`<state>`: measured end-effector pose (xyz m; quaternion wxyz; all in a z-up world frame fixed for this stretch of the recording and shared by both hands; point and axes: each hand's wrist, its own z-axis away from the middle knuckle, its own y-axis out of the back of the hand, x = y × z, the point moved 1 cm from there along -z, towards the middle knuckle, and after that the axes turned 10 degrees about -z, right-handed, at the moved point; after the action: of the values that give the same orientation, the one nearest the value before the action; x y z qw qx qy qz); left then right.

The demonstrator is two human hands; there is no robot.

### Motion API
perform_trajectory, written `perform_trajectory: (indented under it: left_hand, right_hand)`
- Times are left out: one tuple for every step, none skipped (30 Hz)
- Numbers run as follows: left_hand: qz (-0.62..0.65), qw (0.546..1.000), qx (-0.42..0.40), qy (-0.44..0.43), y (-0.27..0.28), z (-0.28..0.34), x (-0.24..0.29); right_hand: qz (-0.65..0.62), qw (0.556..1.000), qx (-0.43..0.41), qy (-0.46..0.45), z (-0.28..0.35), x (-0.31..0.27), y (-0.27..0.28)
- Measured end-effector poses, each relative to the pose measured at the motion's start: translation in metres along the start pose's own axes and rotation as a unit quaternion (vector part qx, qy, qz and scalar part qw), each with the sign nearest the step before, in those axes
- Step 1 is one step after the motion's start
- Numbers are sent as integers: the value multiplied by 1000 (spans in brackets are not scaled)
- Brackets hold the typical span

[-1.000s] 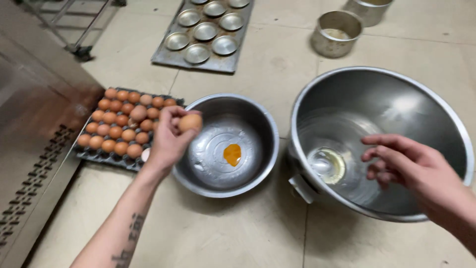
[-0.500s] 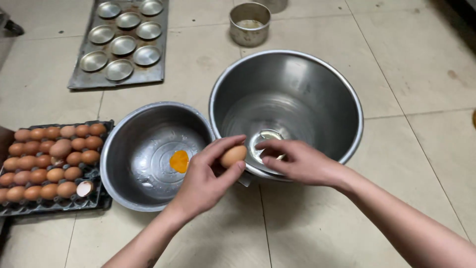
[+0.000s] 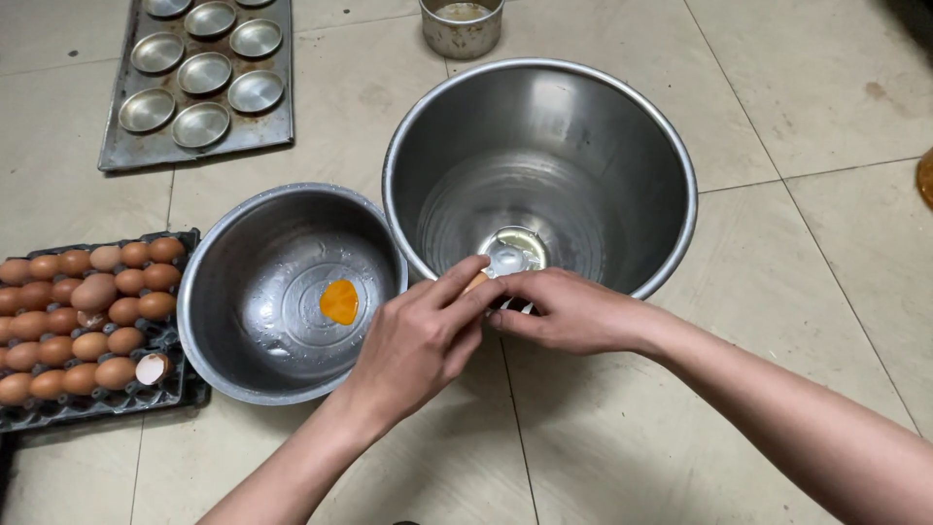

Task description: Separating egg yolks from egg whites into two different bowls.

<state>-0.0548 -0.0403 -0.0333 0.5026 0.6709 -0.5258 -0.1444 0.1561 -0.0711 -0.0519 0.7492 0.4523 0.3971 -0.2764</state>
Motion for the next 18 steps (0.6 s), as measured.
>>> perform_trajectory:
  left_hand:
    - [1,1000,-2,0,1,0,1]
    - [-1,1000,-2,-2,2,0,1]
    - [-2,1000,-2,-5,2,-1,1]
    - [-2,1000,-3,-5,2,-1,2]
    - [-5,1000,-4,-1,2,-1,2]
    - [-9,1000,-5,2,3,-1,3]
    - [-9,1000,-5,3,3,-1,2]
    - [-7,1000,-3,4,3,-1,2]
    - [-6,1000,-2,6,3,-1,2]
    - [-5,1000,-3,6,3,-1,2]
    - [0,1000,-3,11,3,-2,1]
    - [6,1000,-3,15,3,-2,1]
    - [6,1000,-3,15,3,-2,1]
    - [6,1000,2,13,2,-2,1]
    - [6,1000,6,12,3,-2,1]
    - [6,1000,6,13,3,-1,1]
    - [9,1000,8,13,3,-1,1]
    - [11,1000,10,14,3,-1,1]
  right_hand:
    - [-2,1000,0,-1,0,0,0]
    - [-4,1000,1,1,0,0,-1]
    - [-6,1000,1,4,0,0,0]
    - [-6,1000,1,3,1,-2,0]
    - [-19,1000,1,9,1,-3,0]
    - [-32,999,0,16,1,-5,0]
    - [-33,999,0,16,1,-4,0]
    - [-24,1000,2,16,0,-2,-1]
    - [-16,1000,5,16,0,-1,-1]
    - [-17,1000,4,15,1,-2,-1]
    - [-25,1000,3,18,1,-3,-1]
    - [-33,999,1,21,1,-5,-1]
    - [-33,999,1,21,1,-4,0]
    - [-30,999,0,21,1,-3,0]
    - [-28,999,-2,21,1,-2,-1]
    - [-28,999,-3,21,1,-5,0]
    - [-31,999,-4,7,2,-7,0]
    - [-35,999,-6,-7,2,-10,1]
